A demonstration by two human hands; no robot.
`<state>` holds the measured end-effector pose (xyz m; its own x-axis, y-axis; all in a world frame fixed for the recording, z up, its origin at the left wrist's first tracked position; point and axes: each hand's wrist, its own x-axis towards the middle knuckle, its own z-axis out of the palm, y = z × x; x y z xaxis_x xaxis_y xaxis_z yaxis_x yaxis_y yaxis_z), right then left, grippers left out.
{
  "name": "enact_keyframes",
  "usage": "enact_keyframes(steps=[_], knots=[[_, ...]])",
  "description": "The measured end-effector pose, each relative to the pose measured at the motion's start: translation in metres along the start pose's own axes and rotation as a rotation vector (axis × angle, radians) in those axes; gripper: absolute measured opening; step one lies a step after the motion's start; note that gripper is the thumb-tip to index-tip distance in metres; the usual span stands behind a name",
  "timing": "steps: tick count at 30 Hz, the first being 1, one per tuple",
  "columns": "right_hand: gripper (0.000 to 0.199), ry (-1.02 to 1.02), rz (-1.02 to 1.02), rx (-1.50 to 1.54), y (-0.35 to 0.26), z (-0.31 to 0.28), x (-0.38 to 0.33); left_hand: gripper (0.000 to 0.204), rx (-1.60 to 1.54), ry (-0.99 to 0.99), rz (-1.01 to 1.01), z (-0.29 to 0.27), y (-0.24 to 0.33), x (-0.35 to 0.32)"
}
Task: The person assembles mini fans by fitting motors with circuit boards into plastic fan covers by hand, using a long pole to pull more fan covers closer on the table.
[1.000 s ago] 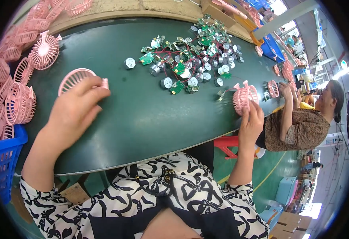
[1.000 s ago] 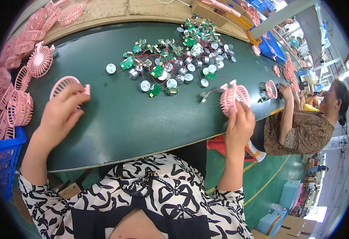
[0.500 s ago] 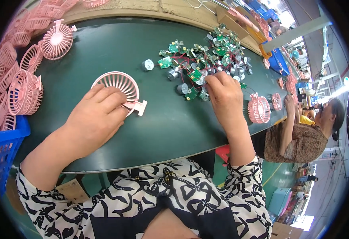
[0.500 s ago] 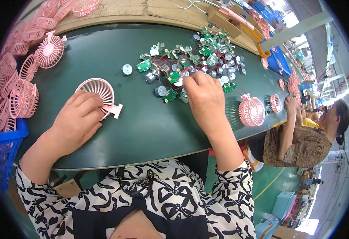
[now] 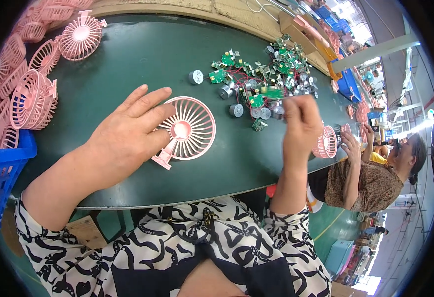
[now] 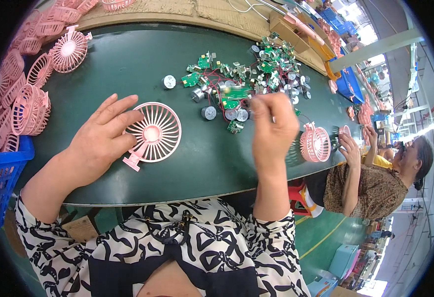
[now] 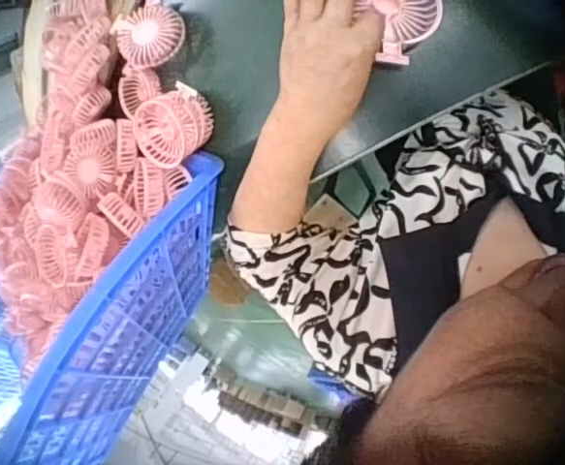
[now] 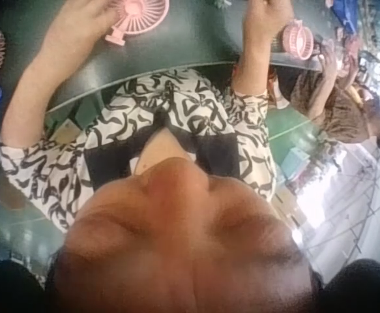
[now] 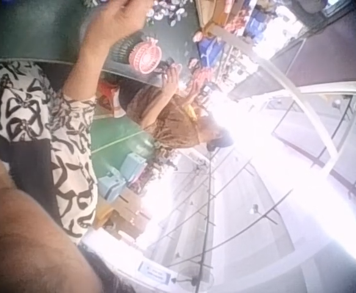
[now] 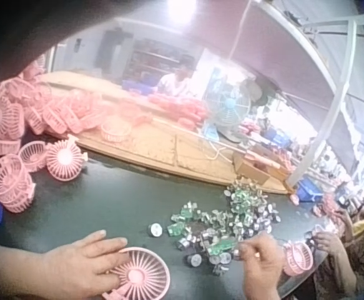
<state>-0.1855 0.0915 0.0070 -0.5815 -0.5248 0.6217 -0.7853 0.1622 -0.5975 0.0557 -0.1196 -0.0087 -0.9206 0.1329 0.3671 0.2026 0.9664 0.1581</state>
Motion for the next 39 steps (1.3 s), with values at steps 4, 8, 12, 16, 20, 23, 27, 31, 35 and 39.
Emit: enact_keyframes(steps=[4, 8, 12, 16, 20, 23, 27, 31, 35, 39], knots=[[0.011, 0.239, -0.068, 0.346, -0.023, -0.018, 0.015, 0.03, -0.122, -0.001, 0.024, -0.002, 0.007, -0.001], [0.006, 0.081, -0.058, 0.172, -0.033, -0.009, -0.003, 0.035, -0.106, -0.073, 0.084, 0.002, 0.019, -0.002], [0.007, -0.218, -0.103, 0.117, -0.042, 0.036, 0.002, 0.029, -0.111, -0.089, 0.217, 0.006, 0.022, -0.005], [0.011, -0.327, -0.005, 0.14, -0.043, 0.049, 0.004, 0.013, -0.191, -0.096, 0.335, -0.001, 0.031, -0.006], [0.016, -0.277, 0.085, -0.047, -0.029, 0.024, -0.014, 0.013, -0.172, -0.023, 0.252, 0.002, 0.032, -0.005], [0.018, -0.342, -0.024, -0.213, -0.031, 0.028, -0.029, 0.014, -0.166, -0.008, 0.142, 0.003, 0.033, -0.005], [0.021, -0.375, -0.148, -0.417, -0.035, 0.033, -0.041, 0.02, -0.189, -0.083, 0.115, 0.01, 0.024, -0.008], [0.028, -0.471, -0.442, -0.4, -0.034, 0.025, -0.06, 0.022, -0.195, -0.162, 0.121, 0.003, 0.023, -0.007], [0.028, -0.449, -0.506, -0.346, -0.029, 0.017, -0.066, 0.019, -0.237, -0.06, 0.167, 0.006, 0.021, -0.008], [0.03, -0.442, -0.502, -0.368, -0.026, 0.011, -0.07, 0.022, -0.26, -0.115, 0.135, 0.004, 0.02, -0.004]])
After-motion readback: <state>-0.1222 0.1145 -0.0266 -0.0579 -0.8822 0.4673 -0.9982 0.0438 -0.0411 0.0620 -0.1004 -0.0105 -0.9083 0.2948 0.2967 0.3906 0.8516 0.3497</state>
